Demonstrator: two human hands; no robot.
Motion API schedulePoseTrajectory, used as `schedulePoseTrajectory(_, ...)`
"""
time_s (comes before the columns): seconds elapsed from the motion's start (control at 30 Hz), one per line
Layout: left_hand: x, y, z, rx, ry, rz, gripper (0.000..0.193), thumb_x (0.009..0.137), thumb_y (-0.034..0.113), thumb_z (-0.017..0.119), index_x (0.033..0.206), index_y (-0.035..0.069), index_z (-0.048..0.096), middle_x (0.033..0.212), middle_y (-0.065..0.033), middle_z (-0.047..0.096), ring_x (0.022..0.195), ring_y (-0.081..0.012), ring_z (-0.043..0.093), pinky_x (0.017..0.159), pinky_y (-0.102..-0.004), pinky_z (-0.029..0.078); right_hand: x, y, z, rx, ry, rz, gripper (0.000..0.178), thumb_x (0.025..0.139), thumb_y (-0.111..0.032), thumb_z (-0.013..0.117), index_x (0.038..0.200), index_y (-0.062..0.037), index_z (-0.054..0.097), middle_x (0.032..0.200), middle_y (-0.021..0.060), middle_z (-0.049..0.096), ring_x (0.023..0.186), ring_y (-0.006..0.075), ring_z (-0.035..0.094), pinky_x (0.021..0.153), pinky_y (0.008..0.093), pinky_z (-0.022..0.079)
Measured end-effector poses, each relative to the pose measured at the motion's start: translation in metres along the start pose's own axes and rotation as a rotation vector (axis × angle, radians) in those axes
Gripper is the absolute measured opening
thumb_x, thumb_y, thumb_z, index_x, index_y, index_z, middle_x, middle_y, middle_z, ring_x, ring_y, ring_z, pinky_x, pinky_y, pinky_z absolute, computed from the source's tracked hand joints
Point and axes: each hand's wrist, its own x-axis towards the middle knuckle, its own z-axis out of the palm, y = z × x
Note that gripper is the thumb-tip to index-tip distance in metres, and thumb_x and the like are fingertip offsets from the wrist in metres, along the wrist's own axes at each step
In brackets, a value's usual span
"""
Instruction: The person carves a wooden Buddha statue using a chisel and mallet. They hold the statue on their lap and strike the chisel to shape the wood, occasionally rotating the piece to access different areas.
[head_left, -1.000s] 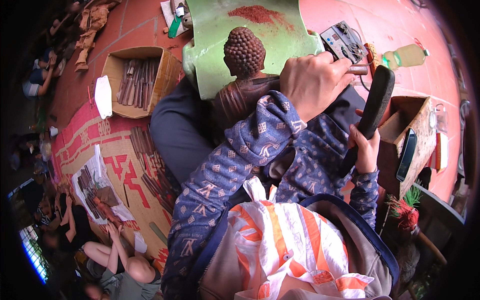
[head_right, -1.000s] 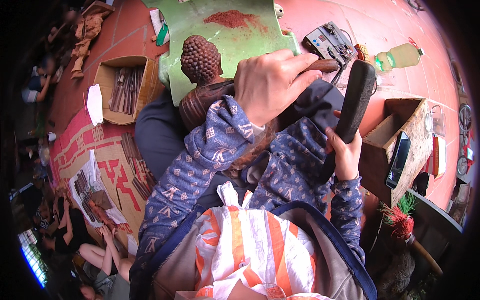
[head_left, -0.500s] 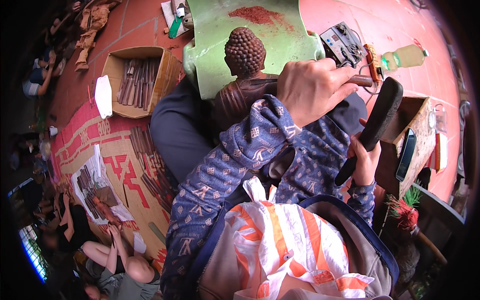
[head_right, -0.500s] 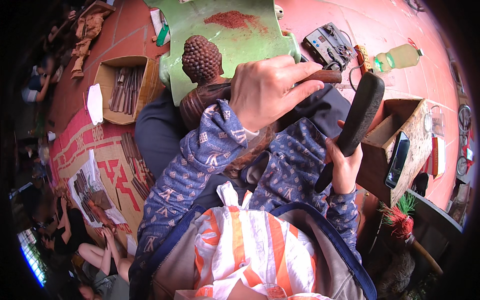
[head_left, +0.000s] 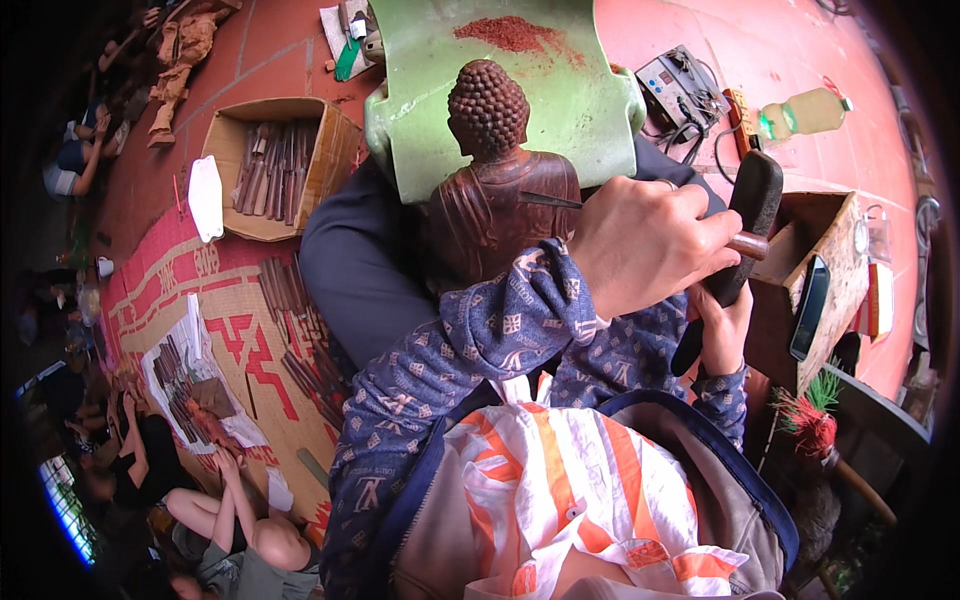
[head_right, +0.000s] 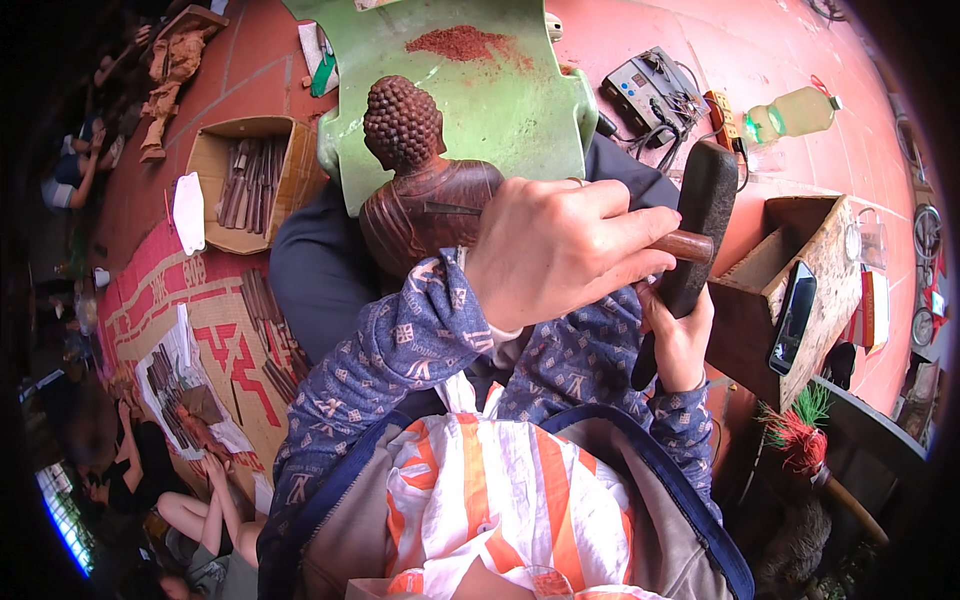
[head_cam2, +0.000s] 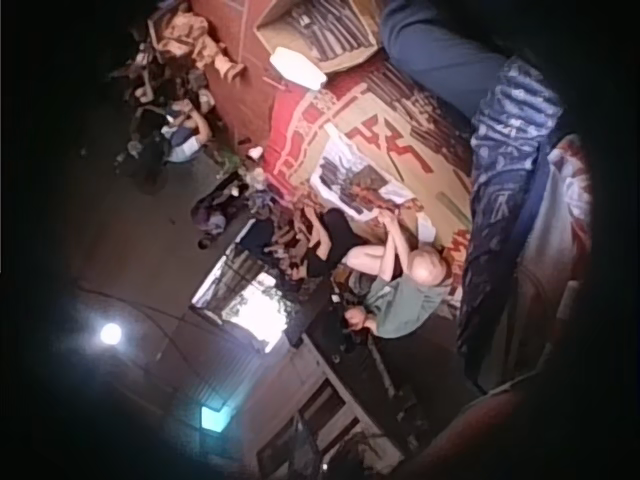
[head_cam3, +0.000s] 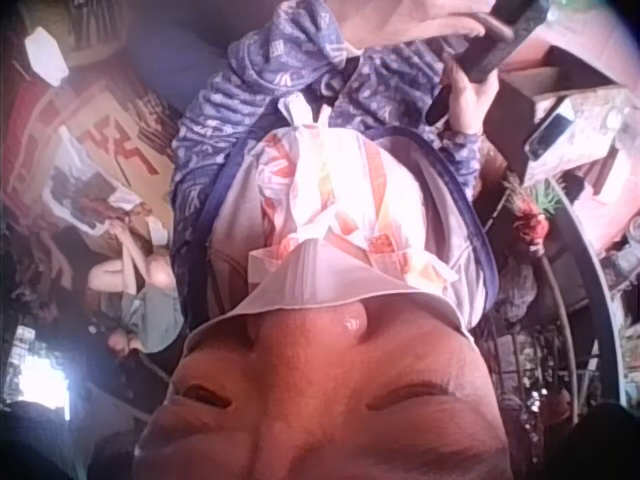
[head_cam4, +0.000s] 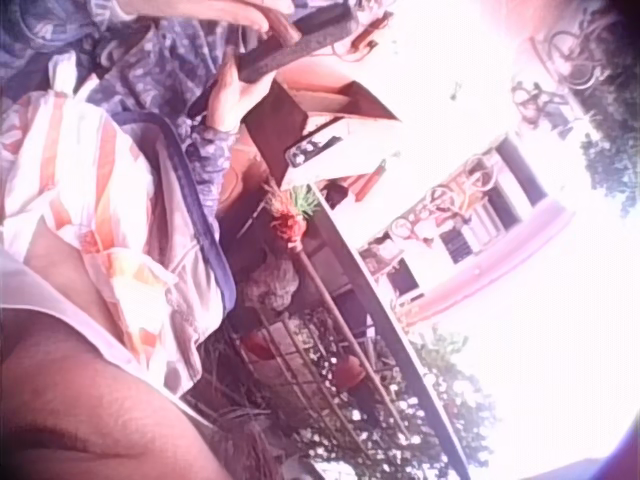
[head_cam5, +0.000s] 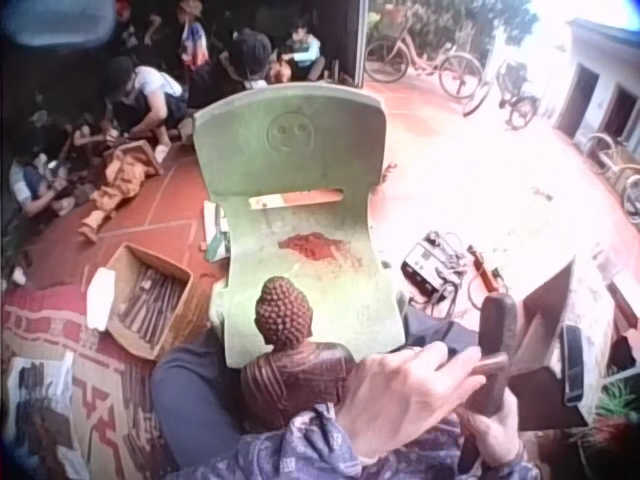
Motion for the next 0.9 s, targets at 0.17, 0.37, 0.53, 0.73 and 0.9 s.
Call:
schedulePoseTrajectory(0.17,0.01,-0.028,0.005,0.029,0.043,-0.041,0.024,0.08,0.035,0.068,0.094,0.016,0.07,0.066,-0.0062,0.058,0.059,-0.0251,0.062,0.051,-0.036,0.048,0.001,-0.008,0.004,0.036,0.032,0.0,0.037,0.084,-0.004,0.064,0.118,0.0037,0.051,0.071,0.0003,0.054,0.054,0.0059,0.048,0.048,0.0199,0.039)
schedulePoseTrajectory(0.37,0.008,-0.035,0.002,0.031,0.093,-0.056,0.026,0.08,0.036,0.068,0.095,0.015,0.071,0.066,-0.007,0.06,0.058,-0.0256,0.061,0.049,-0.0365,0.046,0.004,-0.009,0.005,0.049,0.041,-0.027,0.037,0.084,-0.003,0.064,0.118,0.004,0.051,0.072,-0.0001,0.053,0.054,0.0058,0.049,0.048,0.02,0.039)
schedulePoseTrajectory(0.53,0.006,-0.03,-0.01,-0.062,0.147,-0.001,0.026,0.078,0.033,0.072,0.095,0.013,0.071,0.064,-0.0064,0.057,0.055,-0.0246,0.059,0.047,-0.0352,0.044,0.003,-0.01,0.007,-0.035,0.12,-0.22,0.036,0.084,0.0,0.064,0.118,0.0035,0.052,0.074,-0.0007,0.054,0.057,0.0045,0.049,0.051,0.0195,0.039)
schedulePoseTrajectory(0.73,0.003,-0.029,-0.015,-0.148,0.13,0.037,0.026,0.077,0.03,0.074,0.094,0.011,0.071,0.062,-0.0061,0.056,0.053,-0.0237,0.058,0.046,-0.034,0.043,-0.005,-0.011,0.014,0.019,0.201,-0.178,0.035,0.083,0.001,0.066,0.115,0.0024,0.053,0.076,-0.0016,0.053,0.067,0.0051,0.048,0.063,0.0196,0.041)
schedulePoseTrajectory(0.9,0.0,-0.031,-0.015,-0.123,0.096,0.041,0.026,0.077,0.029,0.074,0.094,0.01,0.071,0.062,-0.0062,0.056,0.053,-0.024,0.058,0.047,-0.0338,0.044,-0.01,0.001,0.02,-0.066,0.202,-0.249,0.034,0.084,0.001,0.065,0.116,0.0017,0.053,0.081,0.0005,0.055,0.071,0.0055,0.051,0.065,0.0201,0.043)
